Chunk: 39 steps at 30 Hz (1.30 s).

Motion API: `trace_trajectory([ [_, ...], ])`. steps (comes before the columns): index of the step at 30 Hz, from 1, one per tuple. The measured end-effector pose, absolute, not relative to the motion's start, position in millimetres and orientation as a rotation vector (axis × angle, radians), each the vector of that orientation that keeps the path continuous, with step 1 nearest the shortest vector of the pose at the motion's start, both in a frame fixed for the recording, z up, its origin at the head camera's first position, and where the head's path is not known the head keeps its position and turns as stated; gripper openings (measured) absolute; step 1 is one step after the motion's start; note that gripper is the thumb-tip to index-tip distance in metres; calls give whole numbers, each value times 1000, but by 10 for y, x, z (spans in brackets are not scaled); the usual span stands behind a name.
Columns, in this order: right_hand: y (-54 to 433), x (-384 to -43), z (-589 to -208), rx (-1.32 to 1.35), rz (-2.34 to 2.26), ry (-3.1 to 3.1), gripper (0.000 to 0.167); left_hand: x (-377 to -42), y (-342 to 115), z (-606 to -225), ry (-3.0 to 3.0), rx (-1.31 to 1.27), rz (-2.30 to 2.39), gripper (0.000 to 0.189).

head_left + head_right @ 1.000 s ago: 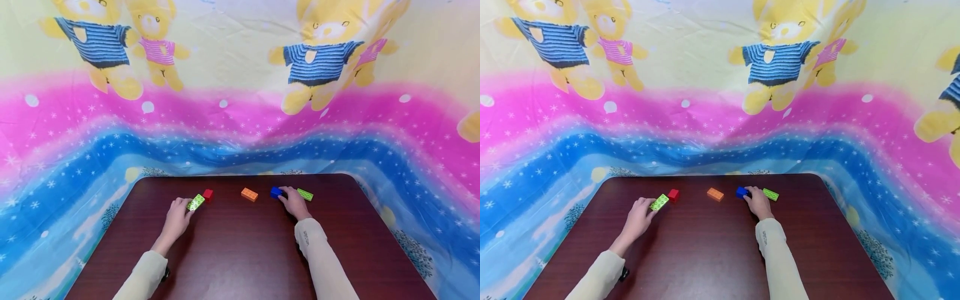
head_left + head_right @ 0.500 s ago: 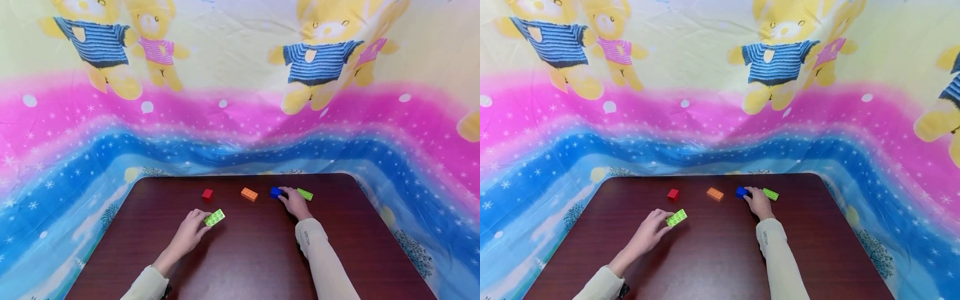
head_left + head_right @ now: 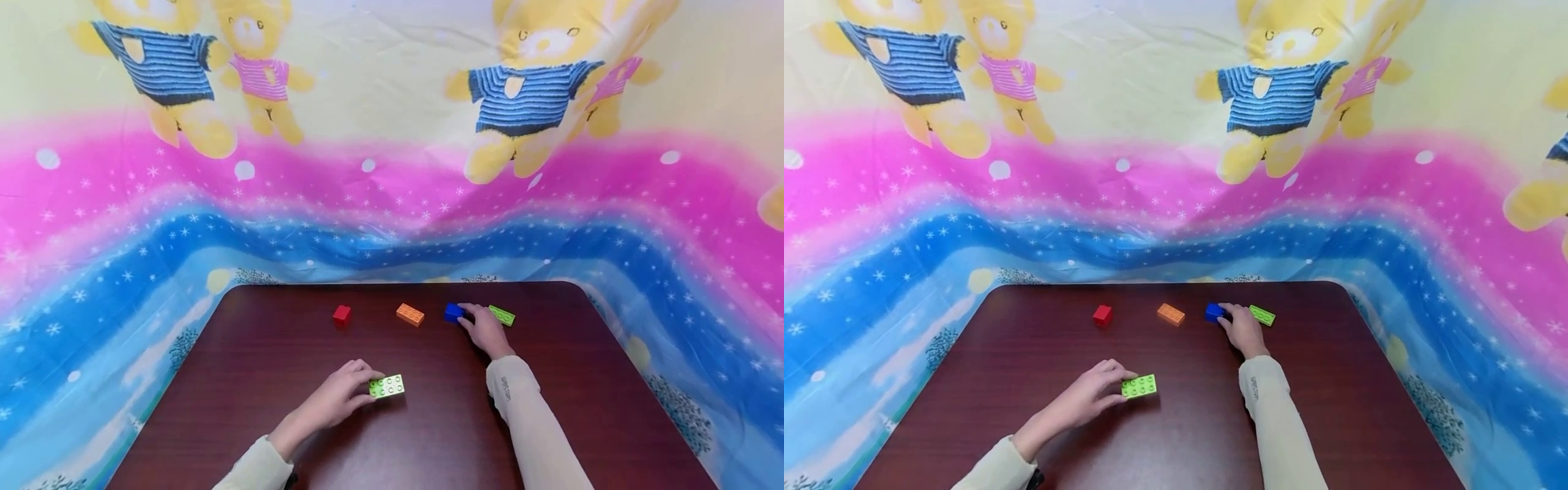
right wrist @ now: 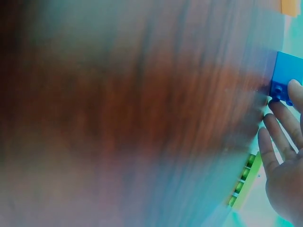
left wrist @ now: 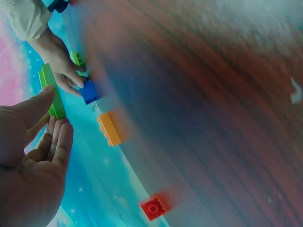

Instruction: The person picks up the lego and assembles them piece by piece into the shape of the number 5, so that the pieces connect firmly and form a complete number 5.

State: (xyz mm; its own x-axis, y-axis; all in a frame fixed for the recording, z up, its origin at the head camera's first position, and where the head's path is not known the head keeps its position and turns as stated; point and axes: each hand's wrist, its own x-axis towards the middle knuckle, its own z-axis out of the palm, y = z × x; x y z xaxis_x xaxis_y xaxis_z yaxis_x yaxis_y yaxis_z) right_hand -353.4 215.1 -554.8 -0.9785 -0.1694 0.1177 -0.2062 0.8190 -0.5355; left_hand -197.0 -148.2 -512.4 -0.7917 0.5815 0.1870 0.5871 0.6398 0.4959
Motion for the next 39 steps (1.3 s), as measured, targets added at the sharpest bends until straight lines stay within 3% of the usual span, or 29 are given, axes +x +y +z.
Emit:
trace_trajectory([
  [39,2157,-3538,-5538,273,883,-2967,49,-1863,-1255,-5399,-2947,-1218,-667,33],
])
